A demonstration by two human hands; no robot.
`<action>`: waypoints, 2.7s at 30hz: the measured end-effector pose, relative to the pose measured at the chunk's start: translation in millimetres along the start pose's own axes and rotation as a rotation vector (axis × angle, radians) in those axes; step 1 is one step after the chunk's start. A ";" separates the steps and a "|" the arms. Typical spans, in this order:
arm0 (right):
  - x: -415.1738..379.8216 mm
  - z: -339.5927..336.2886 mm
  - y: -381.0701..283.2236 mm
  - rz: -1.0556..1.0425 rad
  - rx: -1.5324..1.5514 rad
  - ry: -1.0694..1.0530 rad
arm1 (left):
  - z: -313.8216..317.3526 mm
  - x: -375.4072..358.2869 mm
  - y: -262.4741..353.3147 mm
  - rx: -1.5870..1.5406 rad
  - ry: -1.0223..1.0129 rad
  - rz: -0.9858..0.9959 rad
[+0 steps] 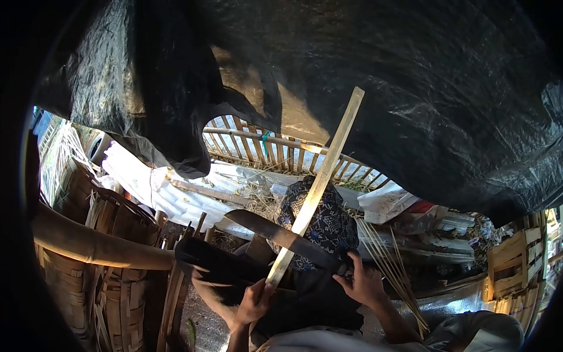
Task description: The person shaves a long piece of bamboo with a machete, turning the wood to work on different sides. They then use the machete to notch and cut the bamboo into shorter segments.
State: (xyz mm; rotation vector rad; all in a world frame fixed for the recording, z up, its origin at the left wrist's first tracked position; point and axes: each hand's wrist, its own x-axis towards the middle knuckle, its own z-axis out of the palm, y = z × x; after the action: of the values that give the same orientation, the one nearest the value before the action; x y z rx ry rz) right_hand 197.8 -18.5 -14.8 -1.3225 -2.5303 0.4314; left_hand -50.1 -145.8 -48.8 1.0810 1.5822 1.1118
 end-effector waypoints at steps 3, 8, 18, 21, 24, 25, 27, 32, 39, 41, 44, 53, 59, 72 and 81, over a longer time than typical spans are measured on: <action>0.0 -4.8 -6.3 0.129 0.169 -0.078 | -7.5 -7.7 1.5 0.190 0.164 0.211; 7.0 5.4 -10.4 0.099 0.272 -0.011 | -13.4 -16.7 -24.0 0.497 0.372 0.558; 65.6 -11.6 -2.2 -0.018 -0.180 0.063 | -21.3 -40.0 -7.1 0.138 0.182 -0.037; 80.5 -15.2 -0.9 0.003 -0.204 0.111 | -29.7 -47.3 -10.9 0.165 0.204 0.034; 91.3 -10.6 0.9 -0.039 -0.041 0.075 | -36.3 -46.2 -8.7 -0.196 0.039 -0.355; 92.9 -8.6 -0.5 -0.050 -0.042 0.075 | -35.0 -40.7 -14.2 -0.266 0.070 -0.246; 91.4 0.2 -4.1 -0.035 -0.043 0.021 | -44.6 -27.4 -9.5 -0.234 0.045 -0.105; 81.3 18.3 -18.1 0.015 0.091 -0.090 | -37.3 32.4 1.8 -0.298 0.130 0.066; 79.4 2.2 -26.9 -0.004 0.032 -0.203 | -14.4 71.5 21.0 -0.457 0.038 -0.020; 74.0 6.8 -21.8 -0.042 0.016 -0.105 | -11.0 68.4 19.1 -0.502 0.028 0.031; 74.3 0.3 -27.3 -0.017 -0.138 -0.155 | -0.3 58.6 11.7 -0.290 0.105 0.044; 121.5 -18.9 -23.5 -0.178 -0.337 -0.018 | 6.5 45.1 0.5 -0.321 0.090 -0.002; 119.2 -16.3 -36.2 -0.127 0.040 -0.229 | 2.9 42.2 13.4 -0.510 -0.006 -0.108; 84.5 -2.0 -43.7 -0.144 -0.139 -0.174 | -12.3 29.4 -1.7 -0.649 -0.121 -0.166; 82.6 -6.5 -43.1 -0.097 -0.032 -0.178 | -20.7 64.4 8.9 -0.648 -0.309 -0.070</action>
State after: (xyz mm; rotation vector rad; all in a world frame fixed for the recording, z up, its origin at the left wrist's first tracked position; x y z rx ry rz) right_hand 121.8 27.4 14.4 -1.2149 -2.7439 0.5116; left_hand -82.8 -86.0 -47.7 0.7056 0.9092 1.2212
